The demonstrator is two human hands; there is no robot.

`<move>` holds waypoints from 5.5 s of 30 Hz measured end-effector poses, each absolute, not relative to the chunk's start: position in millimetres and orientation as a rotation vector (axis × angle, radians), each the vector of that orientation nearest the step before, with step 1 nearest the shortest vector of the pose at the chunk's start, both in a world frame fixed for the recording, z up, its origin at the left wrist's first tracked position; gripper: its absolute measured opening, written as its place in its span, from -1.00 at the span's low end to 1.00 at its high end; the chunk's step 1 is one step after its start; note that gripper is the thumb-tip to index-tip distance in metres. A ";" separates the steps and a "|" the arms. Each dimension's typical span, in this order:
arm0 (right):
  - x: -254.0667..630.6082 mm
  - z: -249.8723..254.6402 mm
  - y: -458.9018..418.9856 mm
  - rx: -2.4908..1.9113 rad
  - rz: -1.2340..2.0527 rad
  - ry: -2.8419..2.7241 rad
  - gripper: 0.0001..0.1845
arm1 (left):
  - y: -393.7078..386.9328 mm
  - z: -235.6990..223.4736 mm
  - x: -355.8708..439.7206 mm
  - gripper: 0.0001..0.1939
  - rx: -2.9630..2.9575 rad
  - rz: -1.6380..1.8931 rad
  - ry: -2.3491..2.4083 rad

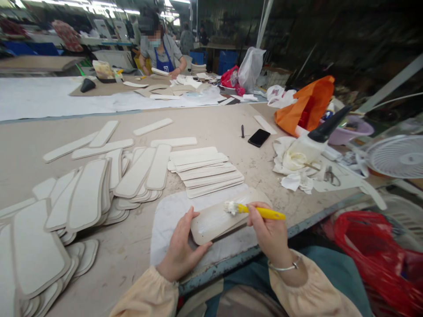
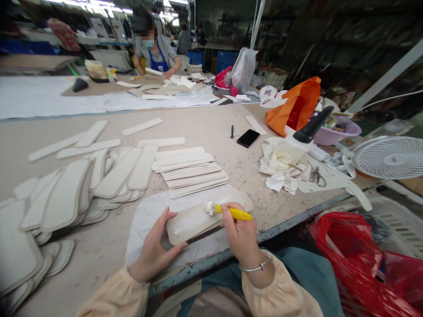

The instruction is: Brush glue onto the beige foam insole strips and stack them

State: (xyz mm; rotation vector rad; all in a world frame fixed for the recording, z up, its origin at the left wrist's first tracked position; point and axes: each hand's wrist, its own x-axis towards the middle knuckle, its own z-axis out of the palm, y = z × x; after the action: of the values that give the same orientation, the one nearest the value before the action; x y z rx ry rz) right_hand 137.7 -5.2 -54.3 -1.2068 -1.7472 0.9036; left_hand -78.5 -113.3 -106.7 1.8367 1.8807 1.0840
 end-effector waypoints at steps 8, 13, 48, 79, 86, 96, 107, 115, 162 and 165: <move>105.0 -54.2 -43.8 -0.935 1.355 -1.754 -0.80 | -113.8 -109.5 -79.1 -0.02 1.811 1.111 1.893; 127.0 -56.0 -32.6 -1.078 1.164 -1.784 -0.82 | -112.4 -108.3 -79.1 -0.02 1.831 1.094 1.906; 151.0 -57.5 -19.5 -0.710 0.239 -2.413 -0.86 | -110.3 -118.8 -84.5 -0.11 1.984 1.093 1.994; 172.3 -60.8 -21.1 -0.841 0.244 -2.228 -0.82 | -109.6 -120.4 -86.2 -0.14 2.013 1.058 2.017; 151.1 -52.0 -32.7 -0.927 0.838 -1.948 -0.80 | -111.3 -118.6 -87.1 -0.12 2.004 1.042 2.011; 199.1 -77.0 28.4 -1.111 0.339 -1.788 -0.84 | -109.7 -118.8 -87.3 -0.14 1.999 1.038 2.010; 178.8 -65.3 -12.6 -0.733 0.347 -2.022 -0.75 | -112.9 -116.6 -87.1 -0.18 1.993 0.996 1.998; 165.3 -57.8 -29.9 -0.817 0.849 -1.916 -0.83 | -111.9 -106.0 -81.4 -0.17 1.993 0.982 1.952; 235.4 -87.8 18.5 -1.218 0.792 -1.258 -0.74 | 111.2 -53.2 -212.9 -0.66 1.654 0.258 2.238; 234.8 -87.8 18.8 -1.235 0.738 -1.317 -0.75 | 111.4 -56.0 -216.2 -0.65 1.721 0.214 2.217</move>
State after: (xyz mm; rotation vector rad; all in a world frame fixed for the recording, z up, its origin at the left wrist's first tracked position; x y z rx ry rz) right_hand 234.8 18.8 -87.8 -1.2348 -1.3165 0.7375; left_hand -216.2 111.4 -56.0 1.7210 2.2174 0.2143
